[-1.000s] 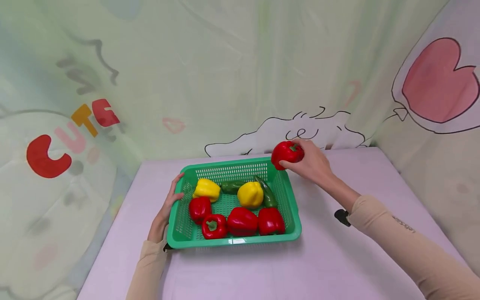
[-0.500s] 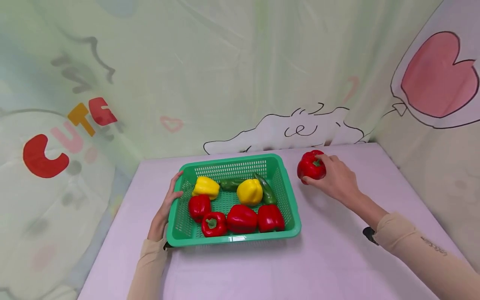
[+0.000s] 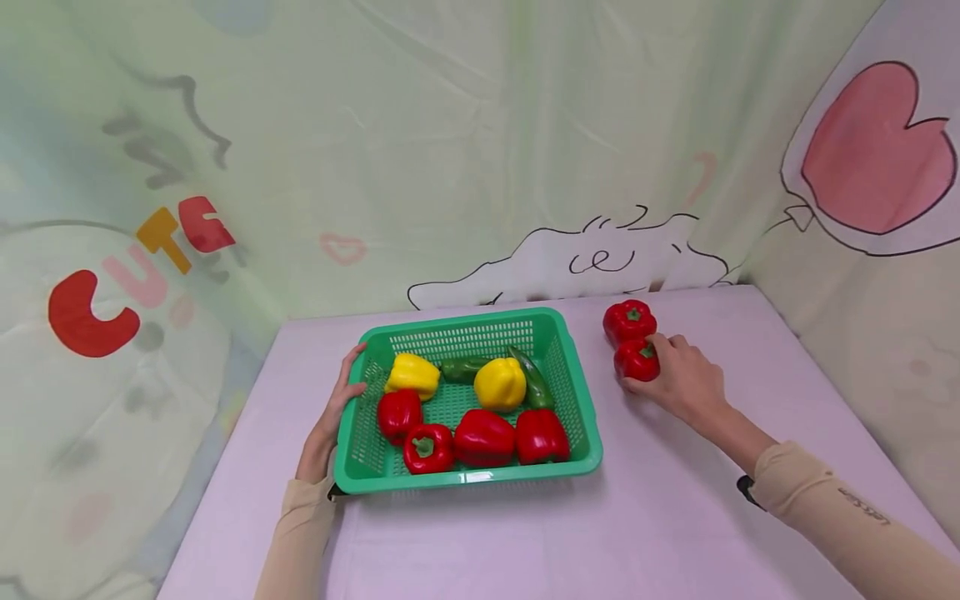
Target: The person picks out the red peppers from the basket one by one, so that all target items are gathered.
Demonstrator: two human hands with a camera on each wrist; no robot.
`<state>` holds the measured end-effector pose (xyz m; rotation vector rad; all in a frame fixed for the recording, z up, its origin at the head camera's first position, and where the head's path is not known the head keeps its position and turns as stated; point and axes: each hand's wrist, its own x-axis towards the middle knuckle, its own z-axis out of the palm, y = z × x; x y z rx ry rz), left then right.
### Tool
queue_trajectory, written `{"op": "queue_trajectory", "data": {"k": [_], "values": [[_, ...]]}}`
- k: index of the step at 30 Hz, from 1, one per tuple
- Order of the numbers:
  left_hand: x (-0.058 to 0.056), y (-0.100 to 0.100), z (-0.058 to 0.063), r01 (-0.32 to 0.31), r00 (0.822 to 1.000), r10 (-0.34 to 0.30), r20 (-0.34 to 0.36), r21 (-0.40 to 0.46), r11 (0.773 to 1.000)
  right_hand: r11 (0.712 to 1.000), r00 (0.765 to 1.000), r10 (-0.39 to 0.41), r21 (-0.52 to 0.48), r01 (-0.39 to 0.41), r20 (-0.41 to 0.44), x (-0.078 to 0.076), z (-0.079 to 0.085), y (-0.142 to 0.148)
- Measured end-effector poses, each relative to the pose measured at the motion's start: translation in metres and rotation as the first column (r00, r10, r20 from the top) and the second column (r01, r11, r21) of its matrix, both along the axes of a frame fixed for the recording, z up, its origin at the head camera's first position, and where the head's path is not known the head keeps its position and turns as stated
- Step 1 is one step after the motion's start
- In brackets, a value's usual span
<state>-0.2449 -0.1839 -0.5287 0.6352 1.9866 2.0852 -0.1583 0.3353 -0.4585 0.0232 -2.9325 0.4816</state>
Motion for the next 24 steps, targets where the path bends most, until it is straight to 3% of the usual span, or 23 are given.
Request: {"op": "queue_trajectory", "data": {"k": [14,19,24], "values": [[0.000,0.001,-0.001,-0.008,1.000,0.008,0.000,-0.010,1.000,1.000,1.000,-0.022,0.001,0.022,-0.003,0.000,-0.008,0.001],[0.000,0.001,0.000,0.002,1.000,-0.002,-0.002,-0.009,1.000,0.999,0.999,-0.036,-0.006,0.036,-0.006,-0.002,0.001,-0.001],[0.000,0.001,0.000,-0.002,1.000,0.002,0.001,-0.002,1.000,1.000,0.998,-0.019,-0.010,0.019,-0.053,-0.006,0.020,-0.011]]}}
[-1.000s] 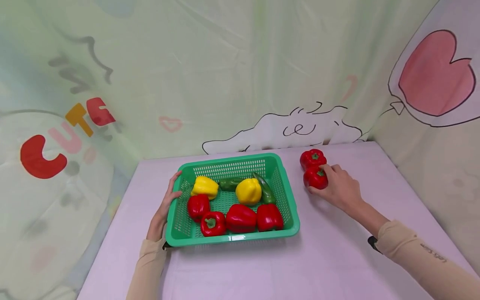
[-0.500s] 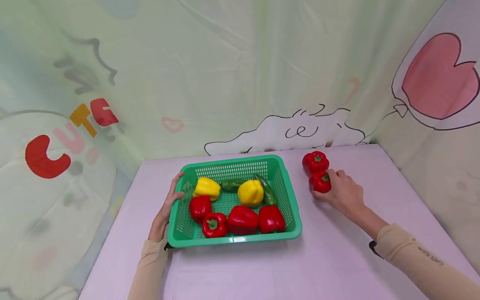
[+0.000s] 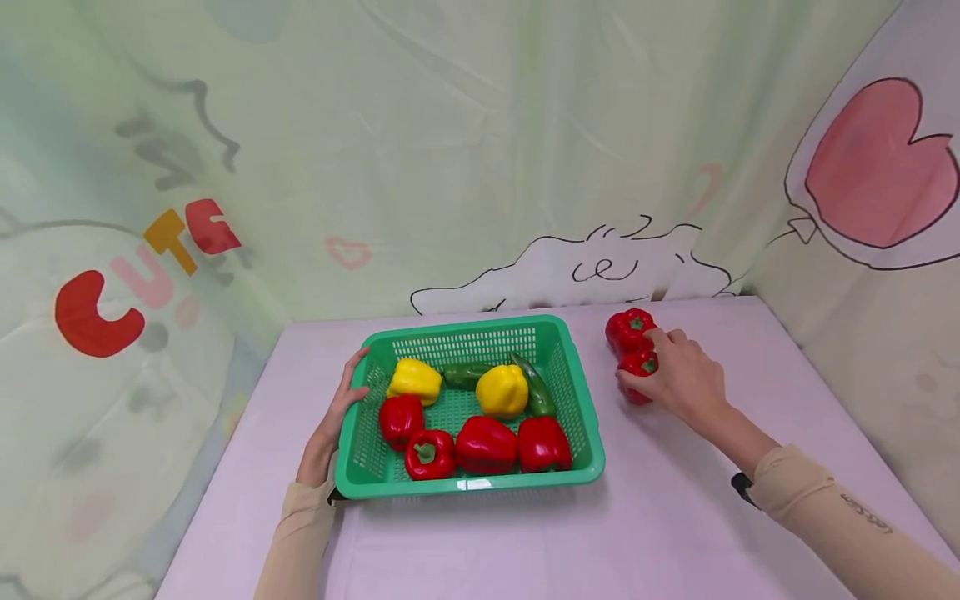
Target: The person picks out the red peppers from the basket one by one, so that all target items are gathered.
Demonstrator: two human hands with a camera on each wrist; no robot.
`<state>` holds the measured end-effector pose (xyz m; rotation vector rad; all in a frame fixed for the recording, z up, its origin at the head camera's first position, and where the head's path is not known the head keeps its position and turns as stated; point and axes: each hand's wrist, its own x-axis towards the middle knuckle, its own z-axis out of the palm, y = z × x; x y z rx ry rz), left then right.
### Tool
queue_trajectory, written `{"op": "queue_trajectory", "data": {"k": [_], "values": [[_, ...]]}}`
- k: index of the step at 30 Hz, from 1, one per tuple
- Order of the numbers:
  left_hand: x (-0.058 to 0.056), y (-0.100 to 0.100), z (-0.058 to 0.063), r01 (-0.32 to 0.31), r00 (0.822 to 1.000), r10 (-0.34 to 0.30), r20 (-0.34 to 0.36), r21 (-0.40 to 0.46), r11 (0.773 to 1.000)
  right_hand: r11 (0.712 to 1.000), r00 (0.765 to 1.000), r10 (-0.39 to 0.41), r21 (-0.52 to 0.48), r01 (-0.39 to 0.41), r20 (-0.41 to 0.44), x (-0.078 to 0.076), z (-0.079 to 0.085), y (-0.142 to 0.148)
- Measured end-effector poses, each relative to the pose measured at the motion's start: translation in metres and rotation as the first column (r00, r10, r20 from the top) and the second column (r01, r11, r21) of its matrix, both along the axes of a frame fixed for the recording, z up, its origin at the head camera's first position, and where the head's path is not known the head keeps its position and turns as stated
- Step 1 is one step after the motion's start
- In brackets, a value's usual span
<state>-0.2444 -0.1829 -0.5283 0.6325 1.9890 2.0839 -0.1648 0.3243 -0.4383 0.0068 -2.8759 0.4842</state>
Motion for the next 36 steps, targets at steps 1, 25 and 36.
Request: {"op": "queue_trajectory", "data": {"k": [1,25,36], "values": [[0.001,0.000,0.000,0.001,1.000,-0.001,0.001,-0.002,1.000,1.000,1.000,0.006,-0.004,-0.006,-0.004,0.000,0.005,-0.004],[0.003,0.002,-0.001,-0.014,1.000,0.014,0.002,-0.020,1.000,0.864,0.828,0.503,-0.159,-0.477,0.248,0.001,0.045,-0.173],[-0.001,0.001,-0.001,-0.036,0.999,0.036,-0.001,-0.033,0.999,0.640,0.563,0.744,-0.141,-0.755,0.360,-0.003,0.035,-0.230]]}}
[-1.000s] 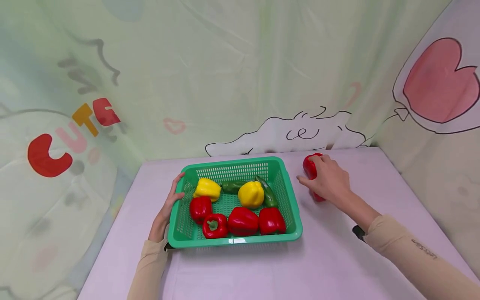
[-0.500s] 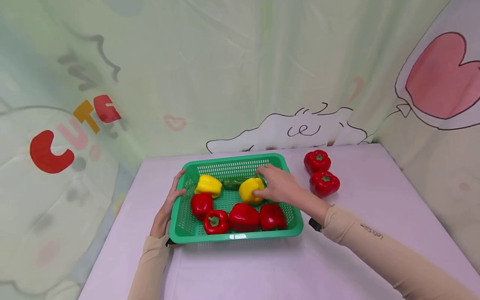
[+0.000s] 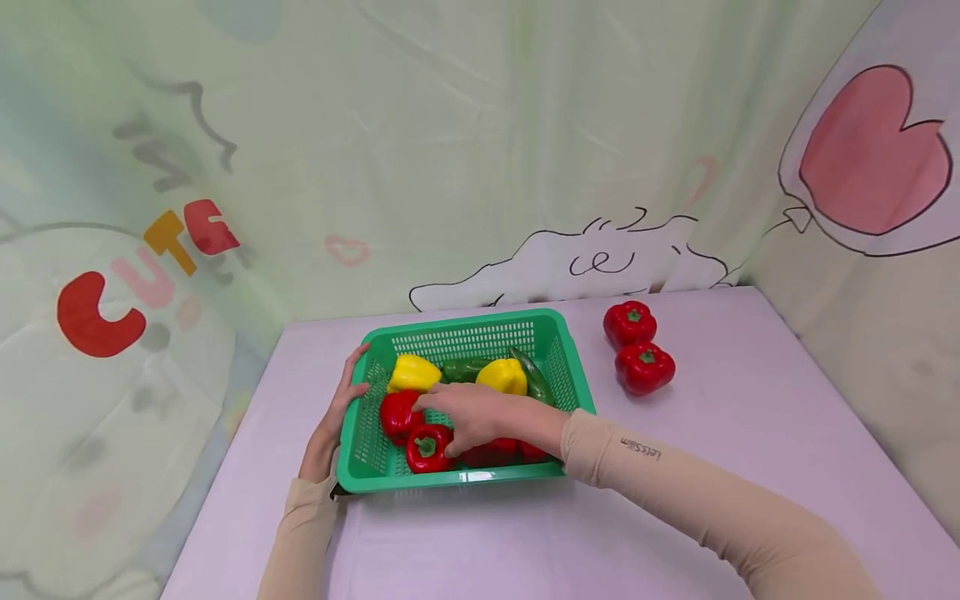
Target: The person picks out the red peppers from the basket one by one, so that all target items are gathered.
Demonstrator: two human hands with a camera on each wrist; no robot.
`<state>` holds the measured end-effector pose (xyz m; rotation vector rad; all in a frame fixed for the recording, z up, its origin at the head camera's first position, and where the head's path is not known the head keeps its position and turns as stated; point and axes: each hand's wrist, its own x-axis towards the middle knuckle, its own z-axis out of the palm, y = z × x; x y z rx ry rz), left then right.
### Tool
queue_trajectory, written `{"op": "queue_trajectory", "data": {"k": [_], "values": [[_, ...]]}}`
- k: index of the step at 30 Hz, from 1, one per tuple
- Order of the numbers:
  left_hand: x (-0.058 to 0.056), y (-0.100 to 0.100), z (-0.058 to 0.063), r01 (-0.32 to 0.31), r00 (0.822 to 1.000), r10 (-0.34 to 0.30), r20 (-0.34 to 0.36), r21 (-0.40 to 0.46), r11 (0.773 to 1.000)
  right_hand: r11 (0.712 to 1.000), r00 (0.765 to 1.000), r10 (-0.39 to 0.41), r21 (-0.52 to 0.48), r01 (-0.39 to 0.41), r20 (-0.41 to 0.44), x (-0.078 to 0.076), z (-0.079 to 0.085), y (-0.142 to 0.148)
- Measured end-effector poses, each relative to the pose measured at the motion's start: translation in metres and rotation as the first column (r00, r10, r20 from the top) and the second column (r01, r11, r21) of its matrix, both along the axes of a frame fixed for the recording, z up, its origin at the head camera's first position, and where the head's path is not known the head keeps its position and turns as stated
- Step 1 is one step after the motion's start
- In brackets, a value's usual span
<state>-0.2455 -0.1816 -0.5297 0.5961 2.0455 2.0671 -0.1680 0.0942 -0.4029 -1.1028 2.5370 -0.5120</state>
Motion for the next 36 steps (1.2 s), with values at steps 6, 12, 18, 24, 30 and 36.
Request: {"op": "queue_trajectory", "data": {"k": [6,12,18,24,30,36], "values": [[0.002,0.000,0.000,-0.009,1.000,0.009,-0.005,0.007,1.000,0.992,0.996,0.080,0.096,-0.083,0.038,-0.005,-0.009,-0.013],[0.002,0.000,0.000,-0.005,1.000,0.005,-0.007,0.000,1.000,0.982,0.993,0.111,0.148,-0.117,0.046,-0.008,-0.015,-0.020],[0.002,0.000,0.000,-0.008,1.000,0.008,-0.015,0.010,1.000,0.979,0.993,0.113,0.164,-0.119,0.044,-0.011,-0.017,-0.024],[0.001,0.001,0.000,-0.005,1.000,0.005,-0.013,0.014,1.000,0.975,0.992,0.122,0.184,-0.123,0.017,-0.013,-0.022,-0.024],[0.000,0.001,-0.001,-0.005,1.000,0.005,-0.015,0.005,1.000,0.978,0.993,0.116,0.175,-0.114,0.002,-0.013,-0.021,-0.023],[0.000,-0.001,-0.002,0.002,1.000,-0.001,-0.007,0.011,1.000,0.987,0.994,0.105,0.119,-0.108,0.031,-0.012,-0.014,-0.019]]}}
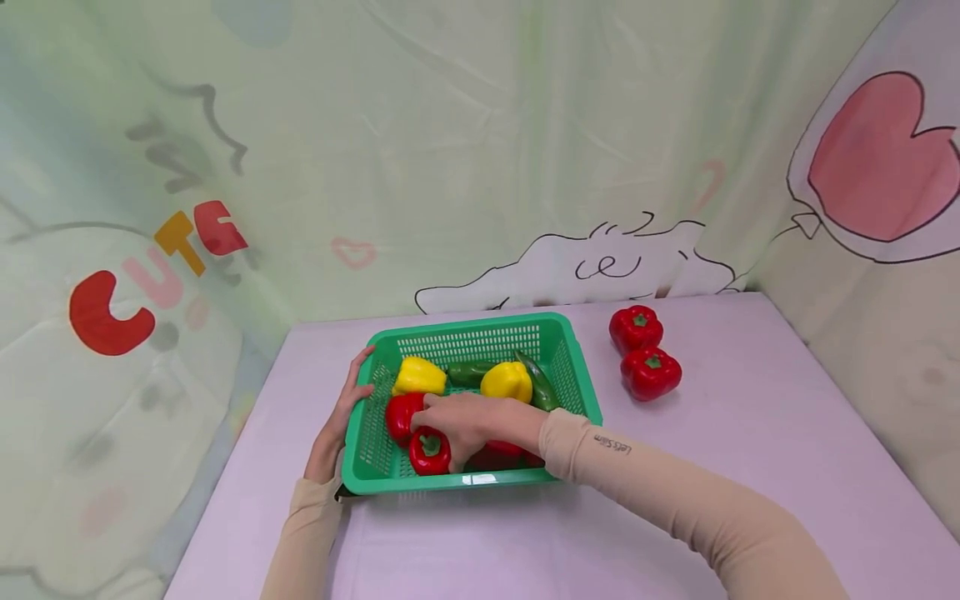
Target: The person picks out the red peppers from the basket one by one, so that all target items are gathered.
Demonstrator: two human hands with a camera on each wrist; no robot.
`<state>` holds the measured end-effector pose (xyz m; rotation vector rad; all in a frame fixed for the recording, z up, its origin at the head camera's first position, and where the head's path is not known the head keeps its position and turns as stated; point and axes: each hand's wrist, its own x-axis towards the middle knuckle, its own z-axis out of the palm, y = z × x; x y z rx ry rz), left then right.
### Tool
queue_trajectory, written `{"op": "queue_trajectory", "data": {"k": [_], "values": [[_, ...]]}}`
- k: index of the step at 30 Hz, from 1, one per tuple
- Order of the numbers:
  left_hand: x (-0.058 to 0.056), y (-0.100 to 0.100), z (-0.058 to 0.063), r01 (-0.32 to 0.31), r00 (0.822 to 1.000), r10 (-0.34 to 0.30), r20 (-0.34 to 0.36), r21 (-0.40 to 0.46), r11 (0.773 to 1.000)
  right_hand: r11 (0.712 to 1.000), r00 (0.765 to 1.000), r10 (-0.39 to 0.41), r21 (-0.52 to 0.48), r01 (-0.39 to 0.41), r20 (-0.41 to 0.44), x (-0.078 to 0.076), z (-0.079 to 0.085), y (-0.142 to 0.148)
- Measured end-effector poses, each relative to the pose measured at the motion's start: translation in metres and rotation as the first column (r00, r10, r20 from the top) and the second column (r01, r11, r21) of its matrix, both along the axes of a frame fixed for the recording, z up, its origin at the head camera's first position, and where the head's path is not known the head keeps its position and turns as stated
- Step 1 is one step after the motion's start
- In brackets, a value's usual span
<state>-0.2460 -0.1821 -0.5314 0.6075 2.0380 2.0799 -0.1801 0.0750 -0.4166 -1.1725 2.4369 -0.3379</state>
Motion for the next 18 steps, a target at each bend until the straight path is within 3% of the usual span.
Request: {"op": "queue_trajectory", "data": {"k": [18], "values": [[0.002,0.002,0.002,0.011,1.000,-0.011,-0.008,0.023,1.000,0.981,0.995,-0.103,-0.162,0.103,0.010,0.005,0.023,0.031]]}}
